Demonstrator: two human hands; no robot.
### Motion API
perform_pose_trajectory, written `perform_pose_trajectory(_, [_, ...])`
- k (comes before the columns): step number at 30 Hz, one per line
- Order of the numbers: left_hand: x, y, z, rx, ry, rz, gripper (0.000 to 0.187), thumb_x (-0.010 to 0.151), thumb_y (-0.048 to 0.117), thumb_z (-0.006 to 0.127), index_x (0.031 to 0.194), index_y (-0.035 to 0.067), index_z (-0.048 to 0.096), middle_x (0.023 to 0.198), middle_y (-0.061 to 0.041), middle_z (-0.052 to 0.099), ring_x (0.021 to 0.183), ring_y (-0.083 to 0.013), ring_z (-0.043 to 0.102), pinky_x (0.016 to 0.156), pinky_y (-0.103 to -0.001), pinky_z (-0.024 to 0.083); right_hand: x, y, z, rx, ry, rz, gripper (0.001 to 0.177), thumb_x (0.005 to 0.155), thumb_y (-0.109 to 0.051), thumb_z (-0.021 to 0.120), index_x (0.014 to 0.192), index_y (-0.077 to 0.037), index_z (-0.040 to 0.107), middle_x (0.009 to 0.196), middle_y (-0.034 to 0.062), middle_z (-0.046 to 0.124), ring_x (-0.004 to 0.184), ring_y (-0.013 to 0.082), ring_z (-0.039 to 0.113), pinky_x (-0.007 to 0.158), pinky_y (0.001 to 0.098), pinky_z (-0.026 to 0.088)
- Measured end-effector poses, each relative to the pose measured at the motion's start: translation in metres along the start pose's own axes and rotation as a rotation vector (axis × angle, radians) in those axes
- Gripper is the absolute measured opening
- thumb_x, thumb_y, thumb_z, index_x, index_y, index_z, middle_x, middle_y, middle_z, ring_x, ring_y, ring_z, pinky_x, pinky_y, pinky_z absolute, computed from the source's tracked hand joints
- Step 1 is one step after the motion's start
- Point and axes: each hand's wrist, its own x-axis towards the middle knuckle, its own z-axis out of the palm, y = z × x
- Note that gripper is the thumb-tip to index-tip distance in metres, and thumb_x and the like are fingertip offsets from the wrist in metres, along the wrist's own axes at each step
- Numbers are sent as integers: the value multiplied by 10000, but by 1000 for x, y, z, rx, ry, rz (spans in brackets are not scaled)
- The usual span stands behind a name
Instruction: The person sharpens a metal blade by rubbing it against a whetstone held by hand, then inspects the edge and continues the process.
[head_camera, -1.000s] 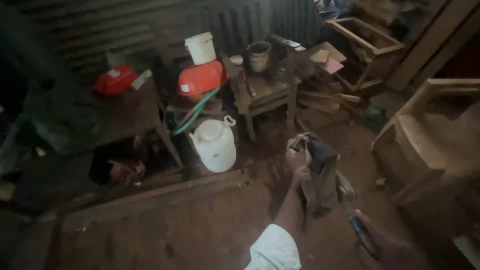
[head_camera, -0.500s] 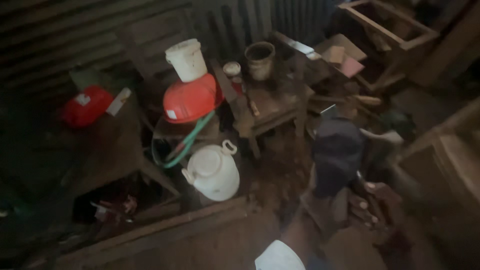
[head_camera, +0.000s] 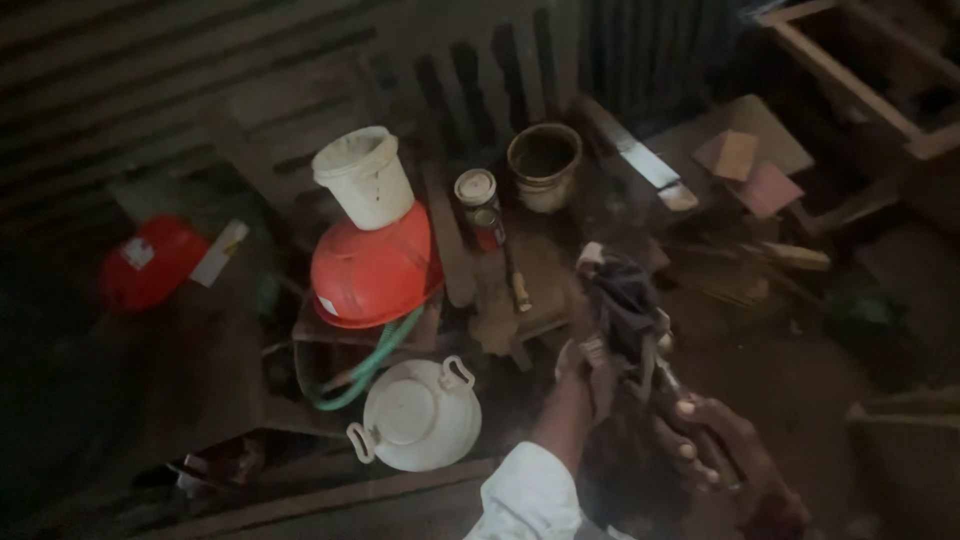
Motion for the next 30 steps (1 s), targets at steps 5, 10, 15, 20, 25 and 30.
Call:
perform_pose_trajectory(5, [132, 84, -17, -201, -109, 625, 327, 1139, 289, 504, 1052, 3, 638, 1004, -212, 659, 912, -337, 623, 823, -486, 541, 24, -49, -44, -265, 546, 151, 626, 867, -291, 619, 1439, -52, 530, 623, 6, 491, 467, 89, 464, 380, 247, 385])
perform_pose_trajectory(10, [182, 181, -95, 759, 19, 14, 290, 1042, 247, 584, 1121, -9, 694, 980, -212, 744, 913, -331, 709, 778, -471, 539, 61, -115, -136, -314, 600, 311, 768, 924, -303, 693, 1599, -121, 375, 706, 114, 526, 535, 234, 536, 442, 418, 479])
perform_pose_trajectory(15, [206, 184, -200, 138, 359, 225, 248, 1021, 146, 561, 1174, -34, 637, 979, -115, 725, 853, -185, 703, 724, -339, 575, 122, -179, -198, -448, 551, 488, 808, 888, -286, 738, 1597, -164, 369, 707, 141, 552, 515, 244, 535, 457, 427, 475])
perform_pose_trajectory(20, [235, 88, -295, 683, 580, -118, 414, 994, 270, 681, 1164, -99, 601, 1127, -307, 579, 1029, -409, 558, 868, -520, 483, 198, -201, -213, -704, 744, 594, 826, 836, -197, 806, 1548, -189, 387, 746, 143, 604, 553, 260, 590, 510, 462, 525])
perform_pose_trajectory(25, [178, 107, -277, 1038, 514, -718, 564, 967, 396, 651, 1286, -51, 524, 1257, -269, 541, 1144, -422, 577, 932, -547, 497, 232, -218, -137, -595, 531, 479, 725, 848, -208, 754, 1529, -158, 508, 709, 82, 531, 532, 203, 529, 487, 356, 491])
perform_pose_trajectory(30, [188, 188, -177, 725, 218, -390, 341, 979, 292, 615, 1241, 75, 632, 1117, -137, 673, 993, -242, 681, 857, -416, 587, 255, -228, -101, -876, 557, 353, 760, 877, -60, 780, 1591, -97, 521, 896, 110, 583, 723, 200, 560, 605, 376, 522])
